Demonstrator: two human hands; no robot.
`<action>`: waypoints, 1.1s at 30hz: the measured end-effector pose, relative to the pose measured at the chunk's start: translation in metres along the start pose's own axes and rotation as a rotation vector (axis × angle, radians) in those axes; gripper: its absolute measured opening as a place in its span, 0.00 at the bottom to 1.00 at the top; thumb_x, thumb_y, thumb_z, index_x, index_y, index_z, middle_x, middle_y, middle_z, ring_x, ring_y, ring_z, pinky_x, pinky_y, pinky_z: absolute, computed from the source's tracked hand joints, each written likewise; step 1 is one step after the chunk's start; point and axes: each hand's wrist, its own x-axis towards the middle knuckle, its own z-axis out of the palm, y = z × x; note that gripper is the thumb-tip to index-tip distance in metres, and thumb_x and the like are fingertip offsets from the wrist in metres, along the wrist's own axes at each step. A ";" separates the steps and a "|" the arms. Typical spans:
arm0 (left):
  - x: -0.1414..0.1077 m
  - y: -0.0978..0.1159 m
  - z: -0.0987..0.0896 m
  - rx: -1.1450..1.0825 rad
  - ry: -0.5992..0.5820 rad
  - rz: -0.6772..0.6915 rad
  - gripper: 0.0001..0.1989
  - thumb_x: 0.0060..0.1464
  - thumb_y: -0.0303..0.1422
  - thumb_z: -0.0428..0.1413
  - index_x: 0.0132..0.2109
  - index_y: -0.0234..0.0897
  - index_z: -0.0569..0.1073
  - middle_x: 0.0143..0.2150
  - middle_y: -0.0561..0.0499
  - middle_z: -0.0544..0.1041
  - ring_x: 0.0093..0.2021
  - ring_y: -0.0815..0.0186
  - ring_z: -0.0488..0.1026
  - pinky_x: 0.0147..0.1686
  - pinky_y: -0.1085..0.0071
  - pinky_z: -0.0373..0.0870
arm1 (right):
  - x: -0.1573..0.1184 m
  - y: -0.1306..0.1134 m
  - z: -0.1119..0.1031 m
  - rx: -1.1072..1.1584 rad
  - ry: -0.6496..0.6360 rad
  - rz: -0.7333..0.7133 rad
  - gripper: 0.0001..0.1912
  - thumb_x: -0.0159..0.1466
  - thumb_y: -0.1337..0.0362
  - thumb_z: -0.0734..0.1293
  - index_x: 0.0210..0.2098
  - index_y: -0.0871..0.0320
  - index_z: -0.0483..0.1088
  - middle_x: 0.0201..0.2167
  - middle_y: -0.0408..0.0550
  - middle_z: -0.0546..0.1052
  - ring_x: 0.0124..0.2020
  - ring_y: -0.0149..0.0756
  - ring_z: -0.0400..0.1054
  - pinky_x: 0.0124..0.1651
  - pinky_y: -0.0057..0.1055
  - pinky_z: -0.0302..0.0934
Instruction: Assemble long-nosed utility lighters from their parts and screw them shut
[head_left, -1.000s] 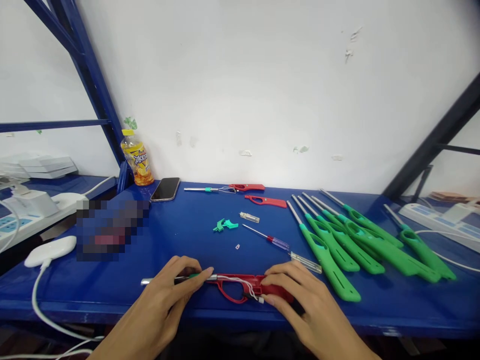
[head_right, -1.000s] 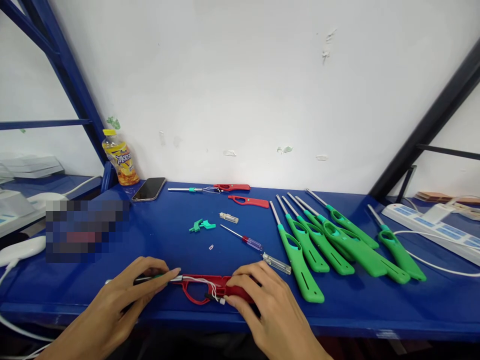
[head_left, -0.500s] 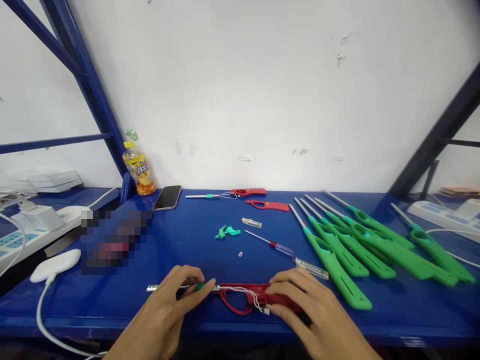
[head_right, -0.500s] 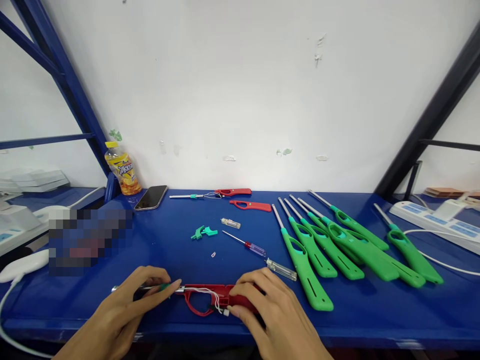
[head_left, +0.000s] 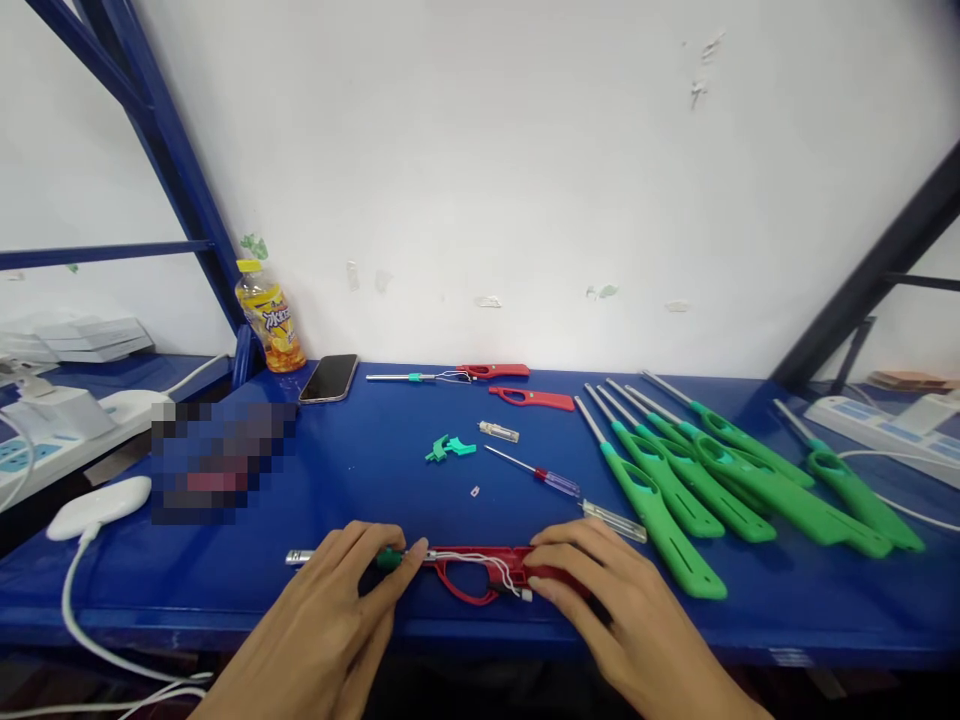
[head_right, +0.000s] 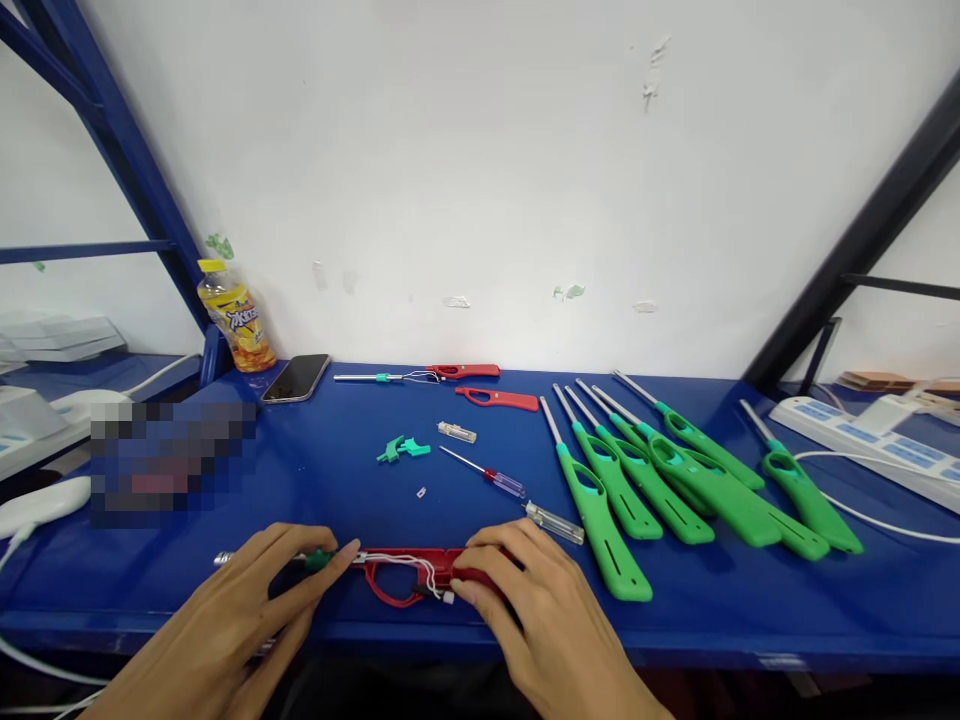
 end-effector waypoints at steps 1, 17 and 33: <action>0.000 0.000 0.000 0.003 0.006 0.005 0.28 0.65 0.23 0.48 0.68 0.46 0.72 0.58 0.44 0.77 0.57 0.55 0.77 0.53 0.62 0.80 | 0.000 -0.002 -0.001 -0.009 0.007 -0.007 0.08 0.77 0.60 0.64 0.52 0.44 0.74 0.51 0.43 0.80 0.52 0.41 0.76 0.57 0.41 0.70; 0.000 -0.002 0.009 -0.014 0.055 0.011 0.29 0.67 0.24 0.49 0.70 0.48 0.69 0.58 0.45 0.74 0.59 0.57 0.72 0.55 0.64 0.76 | 0.004 -0.001 0.010 0.061 0.205 -0.122 0.08 0.74 0.70 0.69 0.49 0.51 0.77 0.44 0.41 0.83 0.45 0.38 0.76 0.53 0.37 0.68; 0.006 0.001 0.015 -0.055 0.114 0.028 0.22 0.70 0.24 0.49 0.66 0.43 0.71 0.57 0.47 0.74 0.57 0.59 0.70 0.55 0.65 0.71 | 0.004 -0.001 0.008 0.112 0.205 -0.075 0.10 0.73 0.70 0.70 0.49 0.49 0.79 0.43 0.42 0.82 0.44 0.38 0.74 0.50 0.37 0.68</action>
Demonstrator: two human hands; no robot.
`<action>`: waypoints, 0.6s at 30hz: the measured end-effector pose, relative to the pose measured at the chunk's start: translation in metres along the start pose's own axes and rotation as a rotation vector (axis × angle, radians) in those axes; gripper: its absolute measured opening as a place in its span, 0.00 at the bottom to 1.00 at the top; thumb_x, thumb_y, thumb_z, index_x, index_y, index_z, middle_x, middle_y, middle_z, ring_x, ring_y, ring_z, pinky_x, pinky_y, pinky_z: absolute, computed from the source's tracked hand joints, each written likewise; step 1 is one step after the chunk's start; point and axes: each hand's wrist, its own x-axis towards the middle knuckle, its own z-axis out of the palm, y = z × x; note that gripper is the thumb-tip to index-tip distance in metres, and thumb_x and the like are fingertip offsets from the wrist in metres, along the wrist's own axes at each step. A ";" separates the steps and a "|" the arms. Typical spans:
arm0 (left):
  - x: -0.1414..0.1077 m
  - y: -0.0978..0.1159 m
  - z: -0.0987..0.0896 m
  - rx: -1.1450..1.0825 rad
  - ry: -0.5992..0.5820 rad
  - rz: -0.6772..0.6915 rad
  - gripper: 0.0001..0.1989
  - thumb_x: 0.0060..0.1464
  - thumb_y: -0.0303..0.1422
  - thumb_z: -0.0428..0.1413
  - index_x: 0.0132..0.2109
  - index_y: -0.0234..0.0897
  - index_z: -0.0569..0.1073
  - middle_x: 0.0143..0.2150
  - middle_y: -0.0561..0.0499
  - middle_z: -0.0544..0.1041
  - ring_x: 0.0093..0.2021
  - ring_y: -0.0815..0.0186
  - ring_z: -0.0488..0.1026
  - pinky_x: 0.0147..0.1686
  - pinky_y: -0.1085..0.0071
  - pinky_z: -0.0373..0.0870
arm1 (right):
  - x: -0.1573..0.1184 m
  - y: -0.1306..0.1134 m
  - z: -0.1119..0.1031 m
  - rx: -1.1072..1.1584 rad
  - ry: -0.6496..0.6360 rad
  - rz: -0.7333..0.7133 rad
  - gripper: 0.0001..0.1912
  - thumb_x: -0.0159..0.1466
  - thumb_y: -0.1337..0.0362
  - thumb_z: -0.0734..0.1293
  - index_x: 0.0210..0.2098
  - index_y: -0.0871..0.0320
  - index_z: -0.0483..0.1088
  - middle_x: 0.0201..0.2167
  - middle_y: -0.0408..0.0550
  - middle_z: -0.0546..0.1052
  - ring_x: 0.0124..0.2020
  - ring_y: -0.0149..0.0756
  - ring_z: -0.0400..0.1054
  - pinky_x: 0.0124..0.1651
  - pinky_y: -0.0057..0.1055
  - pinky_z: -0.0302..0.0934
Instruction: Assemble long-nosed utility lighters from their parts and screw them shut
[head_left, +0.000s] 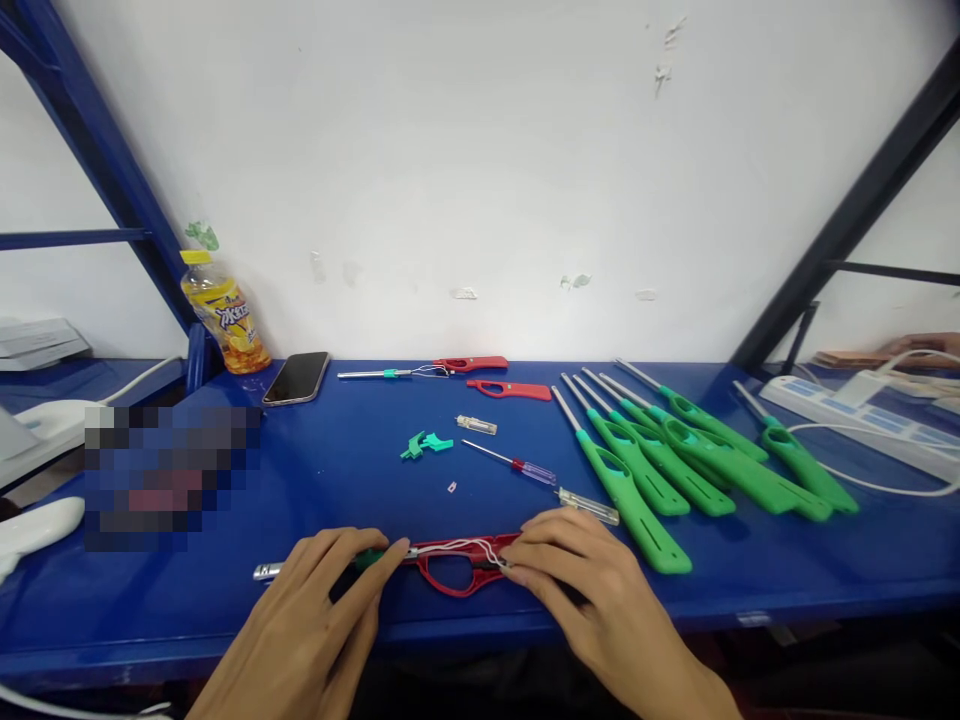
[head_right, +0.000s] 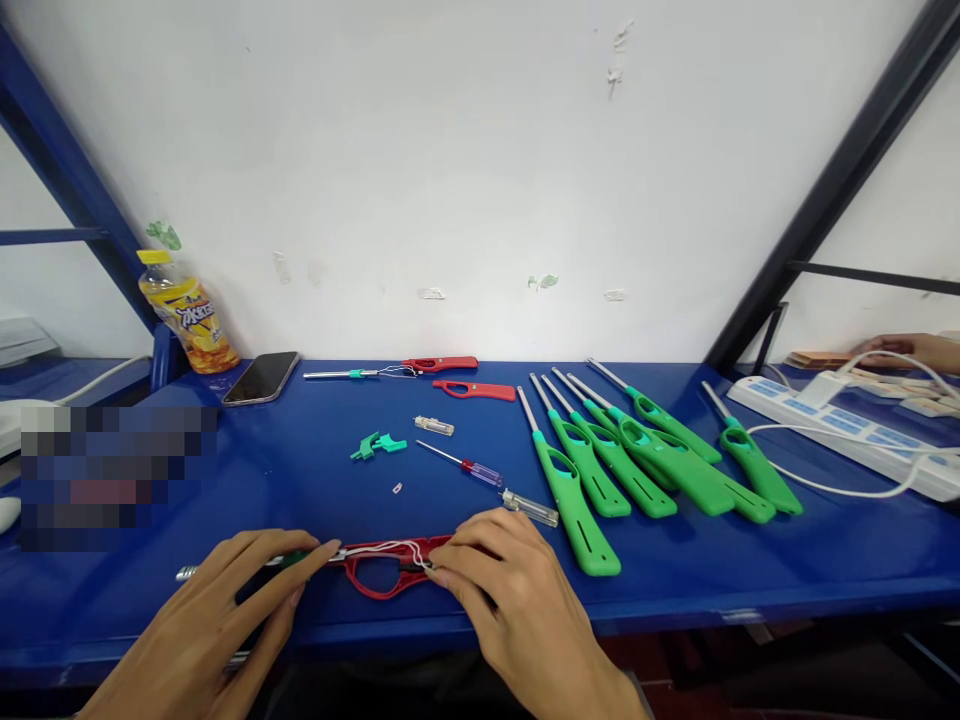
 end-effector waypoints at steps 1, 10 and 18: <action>0.000 0.000 0.000 0.003 -0.003 -0.005 0.22 0.70 0.24 0.48 0.66 0.43 0.71 0.57 0.47 0.74 0.57 0.59 0.70 0.55 0.64 0.71 | 0.000 0.000 0.000 -0.008 -0.002 -0.005 0.10 0.73 0.70 0.70 0.49 0.50 0.79 0.43 0.42 0.82 0.44 0.38 0.74 0.50 0.37 0.68; 0.004 -0.001 0.003 -0.008 0.027 -0.027 0.16 0.75 0.30 0.47 0.61 0.46 0.74 0.53 0.49 0.77 0.52 0.60 0.73 0.50 0.64 0.75 | -0.002 0.000 0.003 -0.074 -0.002 -0.054 0.12 0.73 0.71 0.69 0.52 0.51 0.78 0.43 0.43 0.81 0.46 0.39 0.73 0.49 0.39 0.68; 0.006 0.003 0.000 -0.039 0.042 -0.066 0.16 0.76 0.35 0.47 0.62 0.47 0.75 0.52 0.50 0.77 0.51 0.61 0.75 0.50 0.65 0.77 | -0.002 0.001 0.002 -0.106 0.007 -0.099 0.09 0.75 0.70 0.67 0.51 0.54 0.78 0.43 0.45 0.82 0.45 0.39 0.73 0.50 0.38 0.68</action>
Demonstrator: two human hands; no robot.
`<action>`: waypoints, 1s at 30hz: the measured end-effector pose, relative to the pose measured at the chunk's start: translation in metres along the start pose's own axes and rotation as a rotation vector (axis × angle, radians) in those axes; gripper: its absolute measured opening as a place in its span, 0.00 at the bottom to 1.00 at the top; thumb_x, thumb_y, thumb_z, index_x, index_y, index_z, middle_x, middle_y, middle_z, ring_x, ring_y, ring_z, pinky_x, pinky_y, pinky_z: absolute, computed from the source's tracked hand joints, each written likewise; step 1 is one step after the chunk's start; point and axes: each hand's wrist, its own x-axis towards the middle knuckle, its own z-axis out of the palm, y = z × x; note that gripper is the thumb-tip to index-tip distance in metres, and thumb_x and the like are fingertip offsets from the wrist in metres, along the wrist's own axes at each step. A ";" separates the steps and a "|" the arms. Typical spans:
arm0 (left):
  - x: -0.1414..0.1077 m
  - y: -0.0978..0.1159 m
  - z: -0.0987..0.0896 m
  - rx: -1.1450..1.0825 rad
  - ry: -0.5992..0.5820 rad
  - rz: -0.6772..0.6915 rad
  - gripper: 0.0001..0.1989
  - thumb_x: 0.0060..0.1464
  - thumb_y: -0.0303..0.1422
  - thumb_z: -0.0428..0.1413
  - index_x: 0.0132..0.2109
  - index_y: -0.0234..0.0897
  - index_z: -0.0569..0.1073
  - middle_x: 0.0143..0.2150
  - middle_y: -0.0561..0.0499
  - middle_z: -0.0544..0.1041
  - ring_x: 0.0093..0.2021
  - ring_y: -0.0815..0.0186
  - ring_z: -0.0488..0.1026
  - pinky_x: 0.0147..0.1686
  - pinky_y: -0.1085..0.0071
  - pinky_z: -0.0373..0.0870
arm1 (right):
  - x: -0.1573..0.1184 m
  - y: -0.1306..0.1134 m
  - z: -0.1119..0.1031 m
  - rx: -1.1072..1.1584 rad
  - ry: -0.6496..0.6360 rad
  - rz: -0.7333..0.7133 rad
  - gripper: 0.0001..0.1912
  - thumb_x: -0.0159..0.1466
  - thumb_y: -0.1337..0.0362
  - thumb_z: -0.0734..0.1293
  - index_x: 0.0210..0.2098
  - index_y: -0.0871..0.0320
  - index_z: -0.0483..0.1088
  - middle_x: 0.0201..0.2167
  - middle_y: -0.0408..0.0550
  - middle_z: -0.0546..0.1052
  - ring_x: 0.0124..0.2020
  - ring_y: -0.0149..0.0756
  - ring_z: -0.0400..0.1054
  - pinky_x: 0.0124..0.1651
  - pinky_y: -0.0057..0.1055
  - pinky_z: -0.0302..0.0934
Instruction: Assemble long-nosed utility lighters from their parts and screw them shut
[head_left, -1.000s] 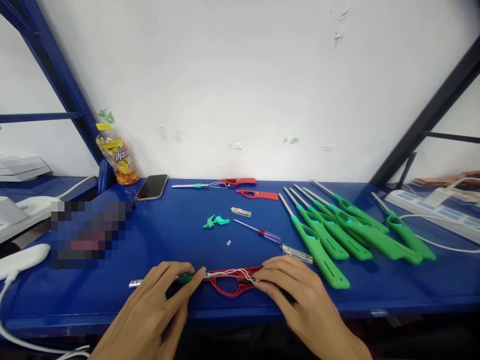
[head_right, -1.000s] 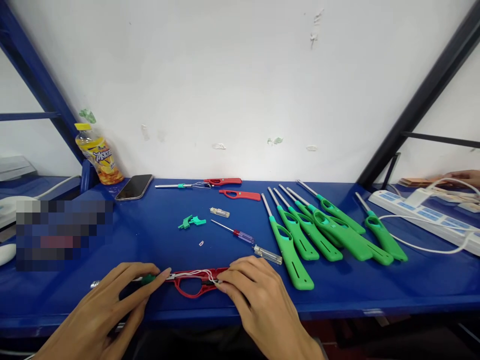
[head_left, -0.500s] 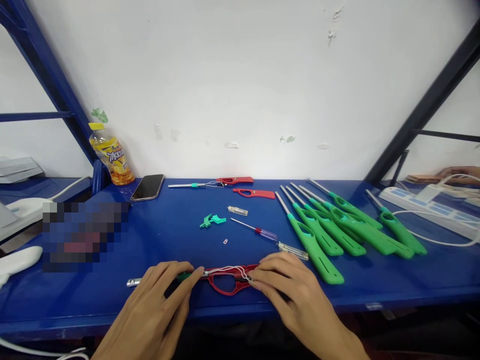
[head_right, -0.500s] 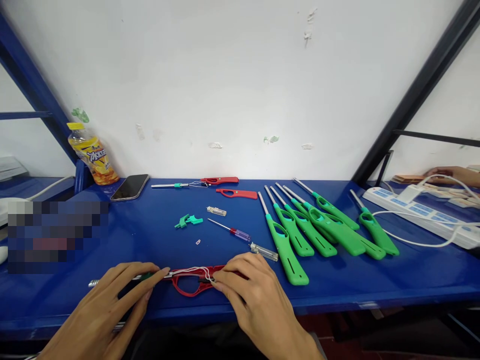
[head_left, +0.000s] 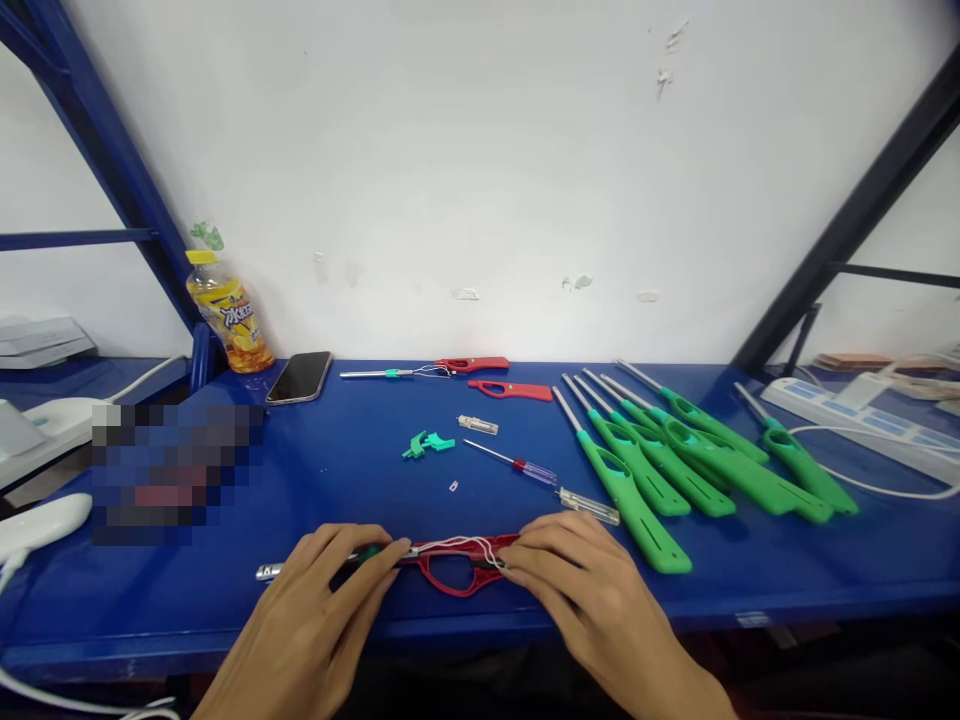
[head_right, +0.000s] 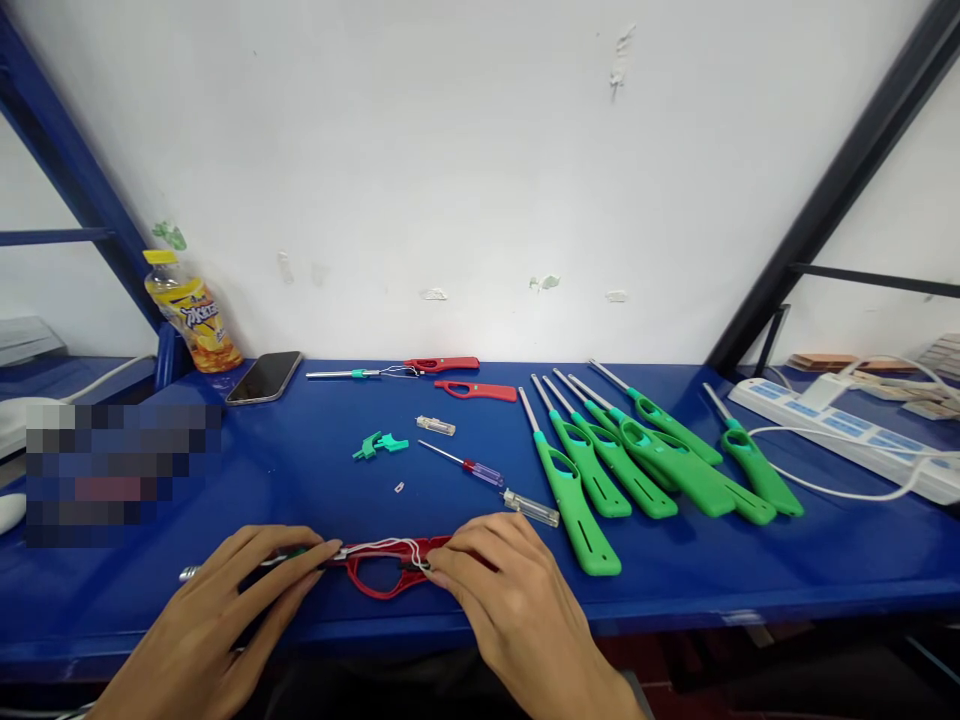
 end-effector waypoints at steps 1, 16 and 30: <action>-0.001 0.000 0.000 0.001 -0.002 -0.003 0.16 0.76 0.35 0.47 0.62 0.47 0.75 0.52 0.50 0.77 0.51 0.61 0.75 0.50 0.65 0.77 | 0.000 0.000 0.000 0.000 0.002 -0.004 0.09 0.75 0.70 0.67 0.51 0.53 0.78 0.43 0.44 0.82 0.45 0.39 0.73 0.50 0.38 0.68; 0.001 0.002 0.001 -0.007 0.000 -0.027 0.15 0.76 0.35 0.48 0.60 0.46 0.76 0.53 0.49 0.78 0.50 0.60 0.77 0.50 0.63 0.78 | 0.002 -0.002 -0.002 0.016 -0.019 0.033 0.08 0.76 0.69 0.65 0.50 0.53 0.76 0.43 0.45 0.83 0.44 0.40 0.76 0.51 0.39 0.69; -0.004 0.000 0.006 -0.037 -0.044 -0.049 0.16 0.75 0.33 0.49 0.64 0.47 0.73 0.54 0.47 0.76 0.52 0.58 0.75 0.51 0.60 0.77 | 0.000 -0.002 -0.001 0.001 -0.023 0.061 0.08 0.79 0.67 0.61 0.50 0.54 0.73 0.41 0.45 0.81 0.41 0.38 0.76 0.46 0.36 0.68</action>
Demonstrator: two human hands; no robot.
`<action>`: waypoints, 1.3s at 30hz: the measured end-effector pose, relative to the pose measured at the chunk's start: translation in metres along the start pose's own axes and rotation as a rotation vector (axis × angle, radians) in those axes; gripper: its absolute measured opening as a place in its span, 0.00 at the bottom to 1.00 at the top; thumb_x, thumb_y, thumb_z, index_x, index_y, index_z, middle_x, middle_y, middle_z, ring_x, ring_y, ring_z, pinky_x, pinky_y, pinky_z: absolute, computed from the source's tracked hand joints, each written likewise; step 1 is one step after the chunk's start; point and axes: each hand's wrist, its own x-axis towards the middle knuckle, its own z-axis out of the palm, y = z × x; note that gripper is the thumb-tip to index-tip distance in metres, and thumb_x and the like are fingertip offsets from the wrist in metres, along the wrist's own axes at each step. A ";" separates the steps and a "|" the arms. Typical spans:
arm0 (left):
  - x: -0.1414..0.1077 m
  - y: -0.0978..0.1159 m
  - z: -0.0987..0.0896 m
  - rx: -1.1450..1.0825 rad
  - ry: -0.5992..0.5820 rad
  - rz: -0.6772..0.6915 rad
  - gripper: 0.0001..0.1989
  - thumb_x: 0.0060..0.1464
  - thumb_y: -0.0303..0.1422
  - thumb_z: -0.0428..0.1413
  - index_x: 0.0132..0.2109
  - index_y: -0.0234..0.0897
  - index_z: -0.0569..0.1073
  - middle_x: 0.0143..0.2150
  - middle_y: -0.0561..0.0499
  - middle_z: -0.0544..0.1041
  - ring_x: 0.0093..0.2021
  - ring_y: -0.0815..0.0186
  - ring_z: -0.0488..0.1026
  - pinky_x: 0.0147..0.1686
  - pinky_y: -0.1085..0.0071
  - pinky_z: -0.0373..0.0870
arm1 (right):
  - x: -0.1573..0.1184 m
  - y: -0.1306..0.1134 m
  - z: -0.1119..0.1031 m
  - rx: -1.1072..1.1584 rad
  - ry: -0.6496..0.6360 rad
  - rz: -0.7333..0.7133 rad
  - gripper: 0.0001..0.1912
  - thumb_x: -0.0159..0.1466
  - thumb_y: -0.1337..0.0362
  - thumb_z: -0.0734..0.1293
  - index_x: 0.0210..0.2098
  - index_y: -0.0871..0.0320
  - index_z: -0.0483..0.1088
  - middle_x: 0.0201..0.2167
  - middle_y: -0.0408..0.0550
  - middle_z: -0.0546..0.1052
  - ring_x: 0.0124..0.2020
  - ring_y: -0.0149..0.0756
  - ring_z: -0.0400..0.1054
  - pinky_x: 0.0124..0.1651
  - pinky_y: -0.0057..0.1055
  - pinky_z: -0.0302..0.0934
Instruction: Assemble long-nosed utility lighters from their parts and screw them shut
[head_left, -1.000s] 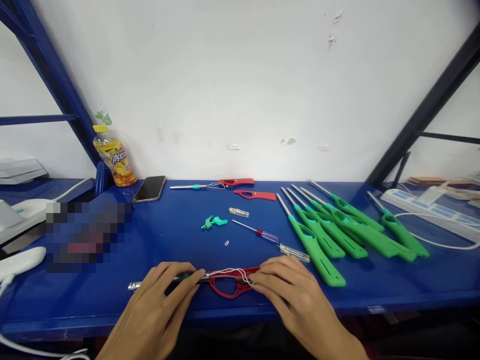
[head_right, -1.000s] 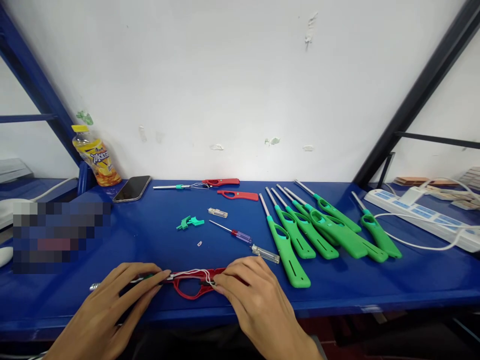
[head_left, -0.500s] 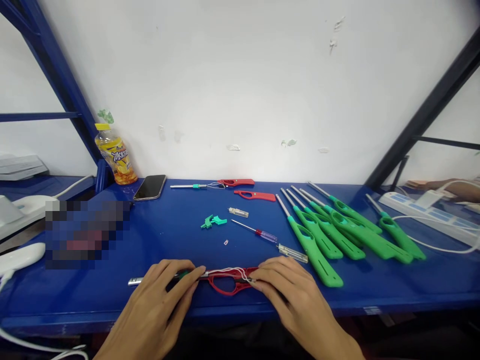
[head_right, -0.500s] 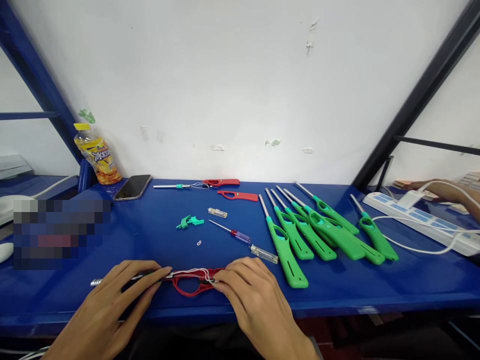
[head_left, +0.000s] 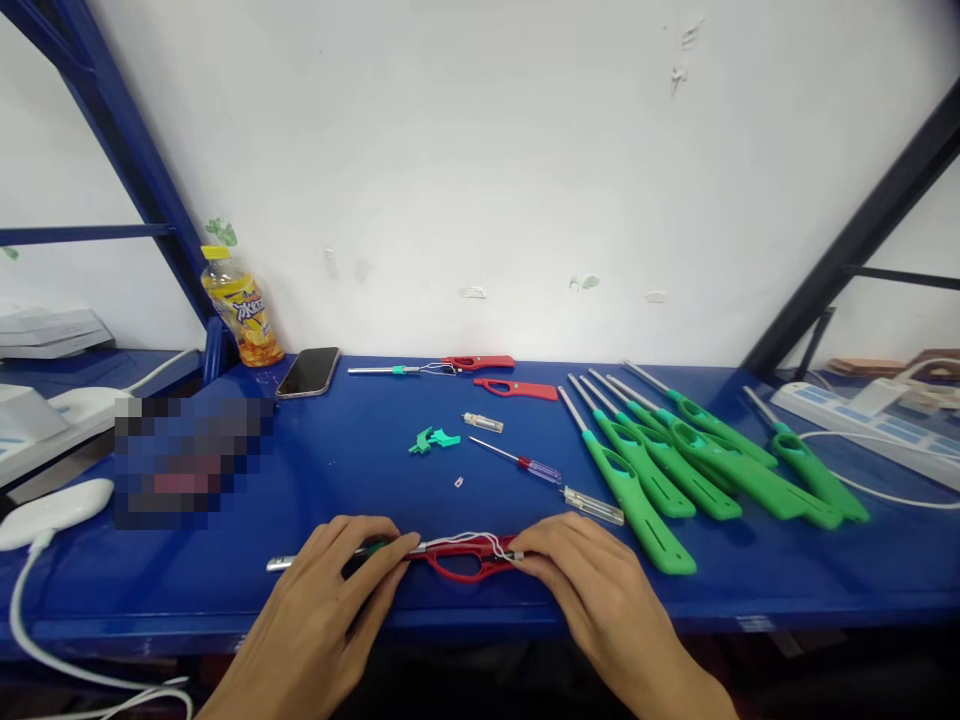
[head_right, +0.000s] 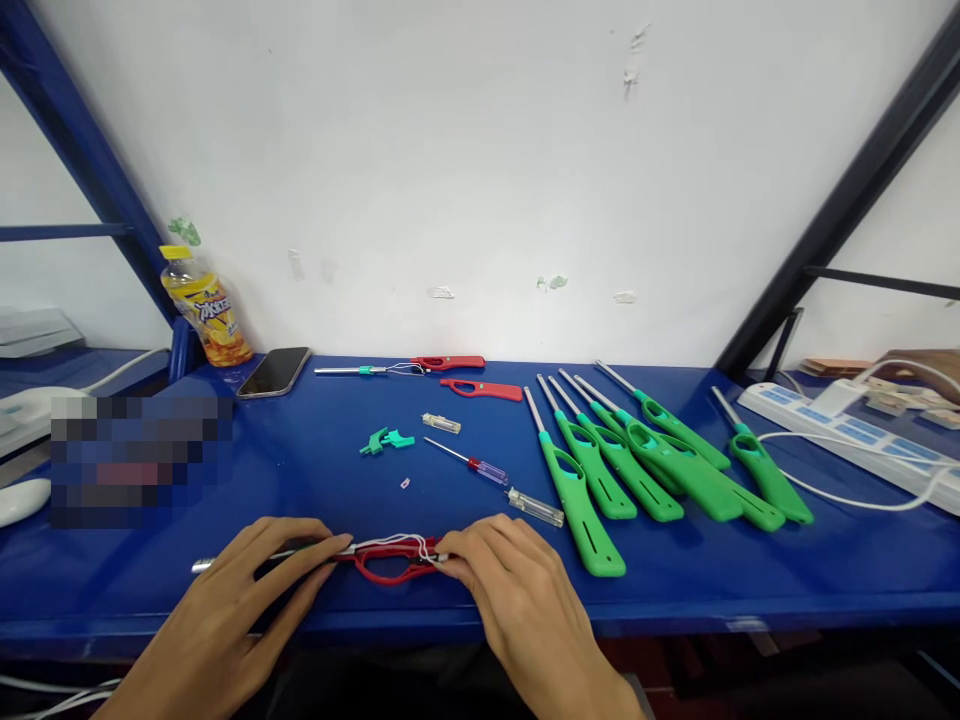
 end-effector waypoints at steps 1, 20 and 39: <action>0.001 0.000 0.000 -0.006 0.002 0.002 0.16 0.75 0.33 0.49 0.64 0.47 0.73 0.54 0.47 0.76 0.52 0.58 0.75 0.51 0.60 0.77 | 0.000 0.000 0.000 0.001 -0.001 0.003 0.08 0.79 0.67 0.61 0.49 0.54 0.73 0.40 0.45 0.81 0.40 0.38 0.76 0.46 0.35 0.68; 0.007 0.005 -0.001 -0.089 0.074 0.050 0.15 0.75 0.29 0.50 0.60 0.45 0.77 0.48 0.48 0.77 0.47 0.62 0.76 0.46 0.67 0.78 | 0.006 -0.004 -0.005 0.015 -0.138 0.064 0.07 0.77 0.66 0.65 0.45 0.51 0.76 0.42 0.43 0.79 0.42 0.39 0.72 0.46 0.37 0.67; 0.005 0.016 0.003 -0.147 0.063 0.066 0.17 0.74 0.26 0.51 0.63 0.45 0.72 0.59 0.45 0.71 0.57 0.62 0.72 0.56 0.66 0.76 | 0.001 -0.002 0.000 -0.044 -0.025 -0.039 0.08 0.77 0.69 0.63 0.48 0.54 0.73 0.41 0.45 0.82 0.39 0.39 0.74 0.45 0.37 0.67</action>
